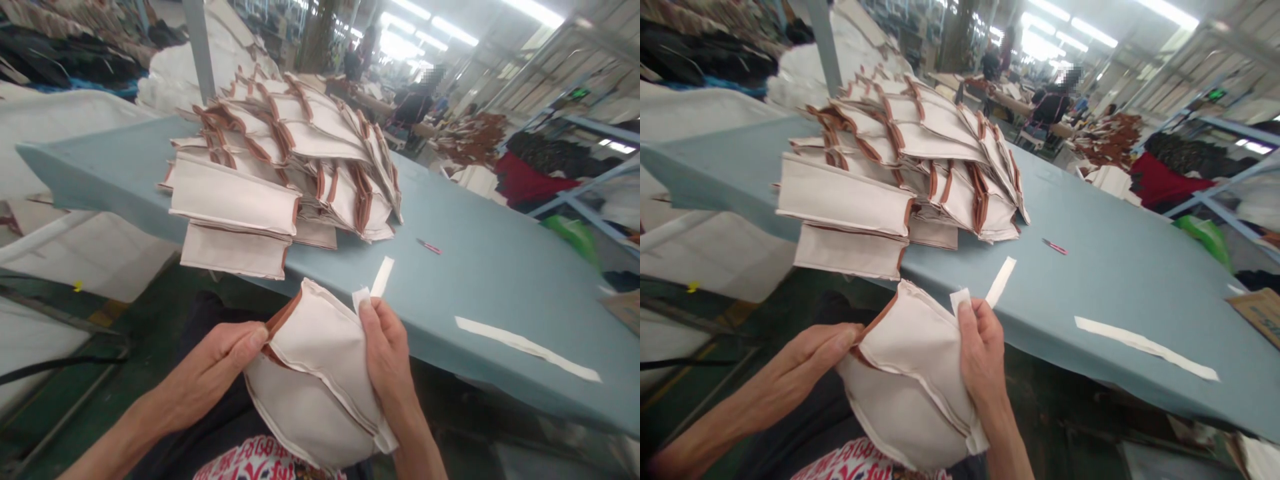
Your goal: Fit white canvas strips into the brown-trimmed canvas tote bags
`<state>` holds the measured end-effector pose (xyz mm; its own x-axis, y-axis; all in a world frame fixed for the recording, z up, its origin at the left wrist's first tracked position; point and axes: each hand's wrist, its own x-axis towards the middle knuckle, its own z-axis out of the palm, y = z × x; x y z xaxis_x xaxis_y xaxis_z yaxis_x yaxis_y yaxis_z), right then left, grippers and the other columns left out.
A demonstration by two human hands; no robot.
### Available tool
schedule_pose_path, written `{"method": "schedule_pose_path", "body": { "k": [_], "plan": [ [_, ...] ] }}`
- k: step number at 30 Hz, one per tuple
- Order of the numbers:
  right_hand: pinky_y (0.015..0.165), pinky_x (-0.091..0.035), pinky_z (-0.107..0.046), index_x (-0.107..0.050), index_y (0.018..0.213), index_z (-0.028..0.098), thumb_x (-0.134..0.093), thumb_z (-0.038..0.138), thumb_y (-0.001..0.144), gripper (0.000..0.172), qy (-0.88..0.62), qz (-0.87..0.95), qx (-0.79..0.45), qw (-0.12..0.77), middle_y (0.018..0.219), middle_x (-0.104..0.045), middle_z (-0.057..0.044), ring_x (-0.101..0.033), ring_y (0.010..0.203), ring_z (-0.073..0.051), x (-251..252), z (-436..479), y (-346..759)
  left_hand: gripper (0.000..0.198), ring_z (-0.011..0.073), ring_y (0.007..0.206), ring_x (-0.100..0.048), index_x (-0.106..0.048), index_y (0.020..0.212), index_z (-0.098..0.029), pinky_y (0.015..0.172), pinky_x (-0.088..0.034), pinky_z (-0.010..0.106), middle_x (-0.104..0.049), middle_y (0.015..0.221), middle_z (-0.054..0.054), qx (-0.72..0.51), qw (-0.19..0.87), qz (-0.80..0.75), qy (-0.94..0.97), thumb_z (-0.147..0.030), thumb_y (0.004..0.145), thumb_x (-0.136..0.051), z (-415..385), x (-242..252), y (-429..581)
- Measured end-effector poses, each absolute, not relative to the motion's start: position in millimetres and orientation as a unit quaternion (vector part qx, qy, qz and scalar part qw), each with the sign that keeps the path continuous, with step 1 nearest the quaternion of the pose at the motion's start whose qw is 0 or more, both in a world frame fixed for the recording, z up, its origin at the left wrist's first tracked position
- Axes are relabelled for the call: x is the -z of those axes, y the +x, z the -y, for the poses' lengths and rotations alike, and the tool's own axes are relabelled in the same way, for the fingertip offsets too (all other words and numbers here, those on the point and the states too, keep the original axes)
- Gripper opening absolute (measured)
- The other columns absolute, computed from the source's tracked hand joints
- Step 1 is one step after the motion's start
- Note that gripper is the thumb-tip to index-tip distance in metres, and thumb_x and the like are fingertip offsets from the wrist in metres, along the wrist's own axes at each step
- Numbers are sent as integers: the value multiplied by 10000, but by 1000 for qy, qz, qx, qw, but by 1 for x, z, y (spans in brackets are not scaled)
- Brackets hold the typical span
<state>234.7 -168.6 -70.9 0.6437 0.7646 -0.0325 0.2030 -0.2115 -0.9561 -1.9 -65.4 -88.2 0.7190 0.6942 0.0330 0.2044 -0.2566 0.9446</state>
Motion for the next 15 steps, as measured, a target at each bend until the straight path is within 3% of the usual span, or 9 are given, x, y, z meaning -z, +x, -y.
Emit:
{"method": "schedule_pose_path", "body": {
  "k": [4, 10, 12, 15],
  "plan": [
    [588, -390, -276, -564, 768, 224, -585, 629, 1001, 468, -736, 360, -217, 531, 663, -484, 41, -455, 619, -159, 69, 172, 230, 417, 107, 522, -461, -476, 648, -227, 519, -345, 222, -465, 597, -74, -246, 437, -266, 823, -307, 1056, -509, 71, 97, -3],
    [485, -371, -256, -621, 815, 227, -585, 459, 1058, 338, -748, 447, -74, 485, 567, -481, 69, -443, 485, -140, 75, 194, 224, 429, 126, 516, -506, -515, 632, -234, 551, -374, 248, -553, 598, -45, -300, 388, -306, 816, -303, 1049, -584, 97, 123, -13],
    [469, -383, -255, -644, 846, 231, -591, 432, 1070, 305, -746, 475, -36, 466, 560, -533, 63, -471, 460, -141, 77, 203, 223, 365, 161, 621, -604, -622, 704, -244, 632, -453, 243, -655, 690, -9, -295, 429, -313, 794, -345, 1054, -599, 100, 122, -16],
    [474, -408, -264, -658, 892, 245, -581, 411, 1088, 268, -736, 519, 34, 434, 586, -617, 49, -526, 448, -144, 79, 212, 223, 272, 241, 904, -713, -772, 1002, -256, 853, -547, 264, -790, 987, 57, -274, 511, -301, 757, -440, 1057, -579, 93, 109, -14]
  ]
}}
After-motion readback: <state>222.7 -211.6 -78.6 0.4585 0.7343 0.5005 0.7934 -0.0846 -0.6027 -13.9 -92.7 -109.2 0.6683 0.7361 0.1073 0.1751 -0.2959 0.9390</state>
